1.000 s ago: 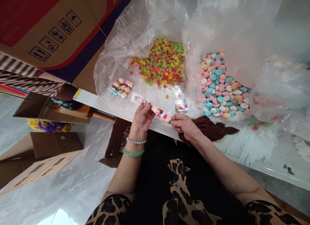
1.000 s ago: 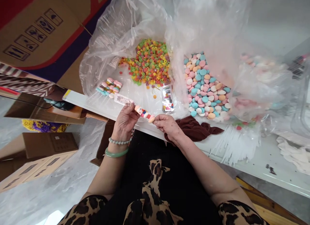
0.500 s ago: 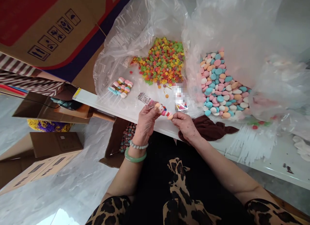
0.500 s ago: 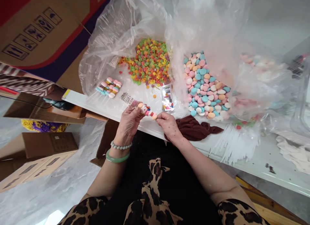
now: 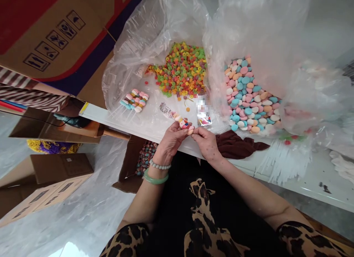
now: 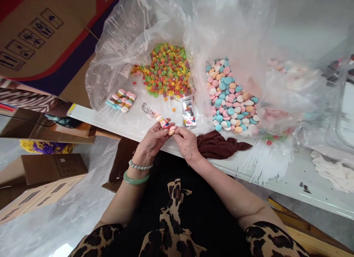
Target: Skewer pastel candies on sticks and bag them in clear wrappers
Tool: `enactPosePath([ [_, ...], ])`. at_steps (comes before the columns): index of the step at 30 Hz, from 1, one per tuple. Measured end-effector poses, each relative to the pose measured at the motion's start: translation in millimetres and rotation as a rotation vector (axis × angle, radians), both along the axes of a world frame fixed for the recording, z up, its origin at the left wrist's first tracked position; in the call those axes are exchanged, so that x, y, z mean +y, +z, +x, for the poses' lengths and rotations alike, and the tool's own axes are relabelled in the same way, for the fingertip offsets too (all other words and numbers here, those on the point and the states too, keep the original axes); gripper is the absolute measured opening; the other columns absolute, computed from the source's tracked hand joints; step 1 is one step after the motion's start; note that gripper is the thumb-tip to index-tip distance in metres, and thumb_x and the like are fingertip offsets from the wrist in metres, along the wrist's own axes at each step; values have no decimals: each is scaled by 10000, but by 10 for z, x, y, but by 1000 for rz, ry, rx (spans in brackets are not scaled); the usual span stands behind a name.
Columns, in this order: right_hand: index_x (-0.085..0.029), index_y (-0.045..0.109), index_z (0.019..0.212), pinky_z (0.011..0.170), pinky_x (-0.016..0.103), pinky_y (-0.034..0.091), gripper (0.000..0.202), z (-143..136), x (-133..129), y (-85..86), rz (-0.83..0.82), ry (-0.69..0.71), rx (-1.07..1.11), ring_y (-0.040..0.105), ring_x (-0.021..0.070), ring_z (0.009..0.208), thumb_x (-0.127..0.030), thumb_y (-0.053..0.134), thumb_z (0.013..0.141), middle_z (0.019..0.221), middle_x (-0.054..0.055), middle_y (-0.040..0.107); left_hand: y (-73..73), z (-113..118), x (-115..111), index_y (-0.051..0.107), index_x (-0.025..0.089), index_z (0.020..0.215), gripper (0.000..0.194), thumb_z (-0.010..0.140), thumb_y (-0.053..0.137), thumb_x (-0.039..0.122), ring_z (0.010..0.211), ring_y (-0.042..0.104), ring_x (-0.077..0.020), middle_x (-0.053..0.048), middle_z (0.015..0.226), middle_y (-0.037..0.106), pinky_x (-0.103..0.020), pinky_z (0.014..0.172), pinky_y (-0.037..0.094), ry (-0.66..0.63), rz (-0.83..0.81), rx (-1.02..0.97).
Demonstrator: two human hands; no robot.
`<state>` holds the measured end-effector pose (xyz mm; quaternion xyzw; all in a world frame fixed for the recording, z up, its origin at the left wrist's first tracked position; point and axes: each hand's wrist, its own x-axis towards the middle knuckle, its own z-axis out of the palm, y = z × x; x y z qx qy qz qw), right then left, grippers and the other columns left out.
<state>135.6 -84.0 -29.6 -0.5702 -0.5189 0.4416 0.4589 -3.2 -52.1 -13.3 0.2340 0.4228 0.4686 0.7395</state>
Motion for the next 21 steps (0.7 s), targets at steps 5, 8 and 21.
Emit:
enactPosePath([
  [5, -220, 655, 766, 684, 258, 391, 215, 59, -42, -17, 233, -31, -435, 590, 151, 742, -269, 506, 912, 786, 11, 669, 29, -113, 53, 633, 161, 1023, 380, 740, 797, 355, 877, 700, -176, -73, 980, 718, -339, 872, 546, 80, 33, -3],
  [8, -214, 657, 752, 620, 265, 342, 288, 41, -81, 11, 363, -72, -728, 566, 143, 686, -258, 465, 962, 722, 24, 646, 2, 0, 9, 625, 146, 1023, 375, 767, 773, 376, 908, 707, -211, -84, 959, 710, -372, 884, 546, 96, 24, -37],
  [21, -211, 635, 688, 517, 261, 355, 288, 83, 17, 107, -192, 94, 128, 479, 118, 531, -468, 632, 818, 616, -27, 568, -1, 66, -25, 670, 141, 969, 359, 820, 698, 467, 924, 700, -221, -83, 923, 711, -365, 897, 535, 44, -2, -136],
])
